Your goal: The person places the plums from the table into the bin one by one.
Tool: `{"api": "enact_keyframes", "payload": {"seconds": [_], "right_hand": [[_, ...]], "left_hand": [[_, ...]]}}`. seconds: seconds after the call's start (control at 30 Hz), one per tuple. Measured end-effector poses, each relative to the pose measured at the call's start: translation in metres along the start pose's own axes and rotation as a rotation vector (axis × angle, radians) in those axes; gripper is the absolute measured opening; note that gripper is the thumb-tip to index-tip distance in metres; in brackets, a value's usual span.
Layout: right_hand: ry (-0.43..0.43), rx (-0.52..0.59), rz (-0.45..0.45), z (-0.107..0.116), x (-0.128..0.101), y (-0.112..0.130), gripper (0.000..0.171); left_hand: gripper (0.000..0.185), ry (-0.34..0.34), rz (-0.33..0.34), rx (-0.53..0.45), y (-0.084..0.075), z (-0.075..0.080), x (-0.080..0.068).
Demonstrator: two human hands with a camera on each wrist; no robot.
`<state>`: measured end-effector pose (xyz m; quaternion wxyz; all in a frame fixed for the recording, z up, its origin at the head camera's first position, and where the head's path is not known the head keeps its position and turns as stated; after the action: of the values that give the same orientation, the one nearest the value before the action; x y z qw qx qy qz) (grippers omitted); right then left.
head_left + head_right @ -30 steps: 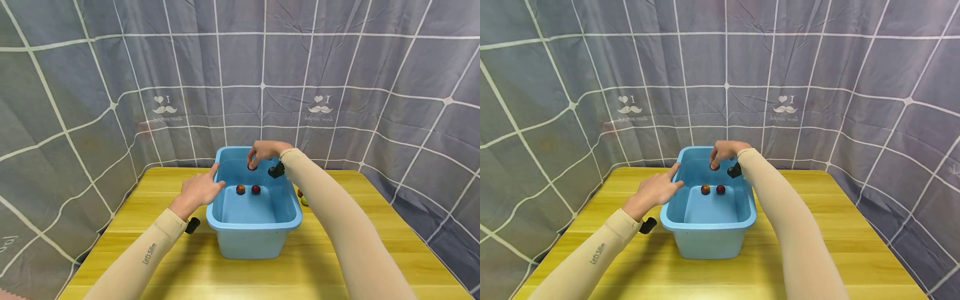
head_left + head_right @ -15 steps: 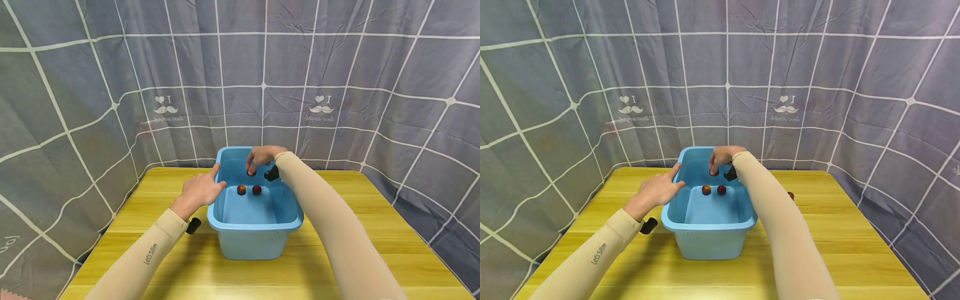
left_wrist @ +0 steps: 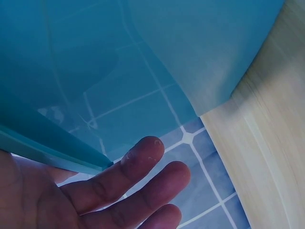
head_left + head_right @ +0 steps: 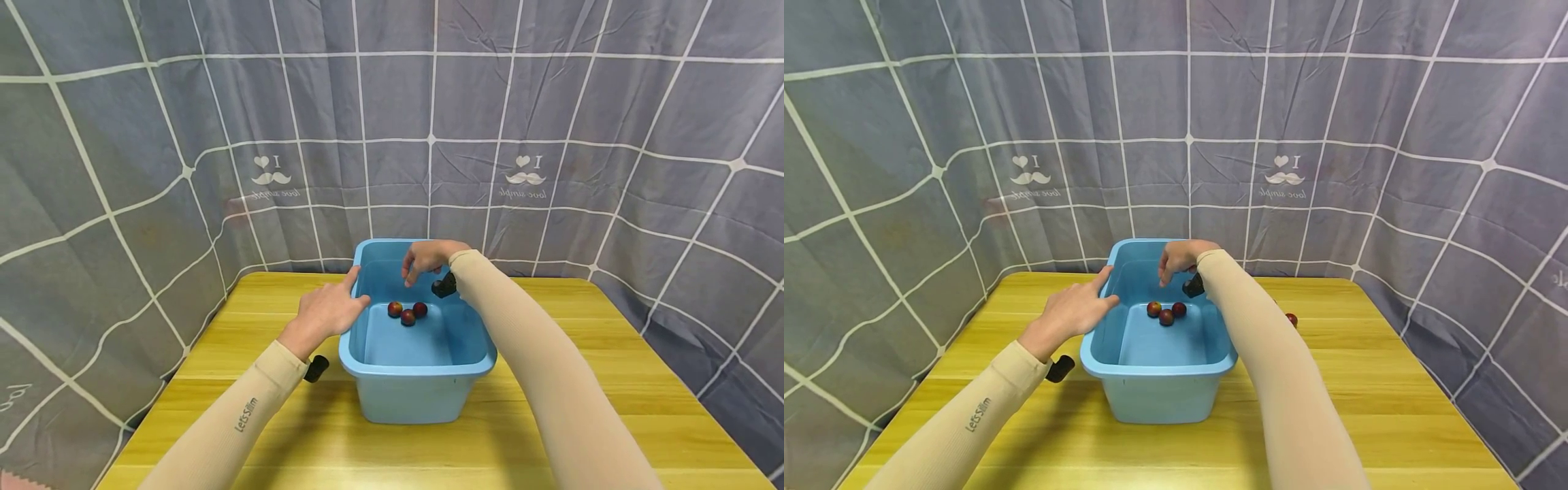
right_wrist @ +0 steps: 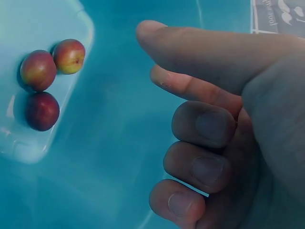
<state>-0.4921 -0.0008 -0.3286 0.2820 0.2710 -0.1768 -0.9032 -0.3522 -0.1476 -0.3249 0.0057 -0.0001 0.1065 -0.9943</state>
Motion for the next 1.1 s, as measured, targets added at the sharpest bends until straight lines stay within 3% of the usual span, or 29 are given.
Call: {"api": "enact_keyframes", "payload": {"seconds": [0.2, 0.63, 1.1], "right_hand": [[-0.039, 0.012, 0.027, 0.011, -0.016, 0.0, 0.037], [-0.094, -0.011, 0.178, 0.027, -0.065, 0.002, 0.025], [-0.274, 0.084, 0.231, 0.038, -0.12, -0.033, 0.027]], "left_hand": [[0.075, 0.002, 0.001, 0.009, -0.003, 0.001, 0.0], [0.076, 0.014, 0.001, -0.001, -0.002, 0.0, 0.0], [0.077, 0.025, 0.008, -0.014, 0.0, 0.0, -0.001]]}}
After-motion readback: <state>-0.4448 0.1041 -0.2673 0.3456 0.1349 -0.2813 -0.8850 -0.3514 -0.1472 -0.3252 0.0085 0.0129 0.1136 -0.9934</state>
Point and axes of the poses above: each hand's wrist, its own x-axis towards the middle knuckle, its own z-axis out of the back of the hand, y = z × x, the point moved 9 cm from there along x, towards the middle knuckle, and after that the axes turned 6 degrees about x, right-handed, at the moved point
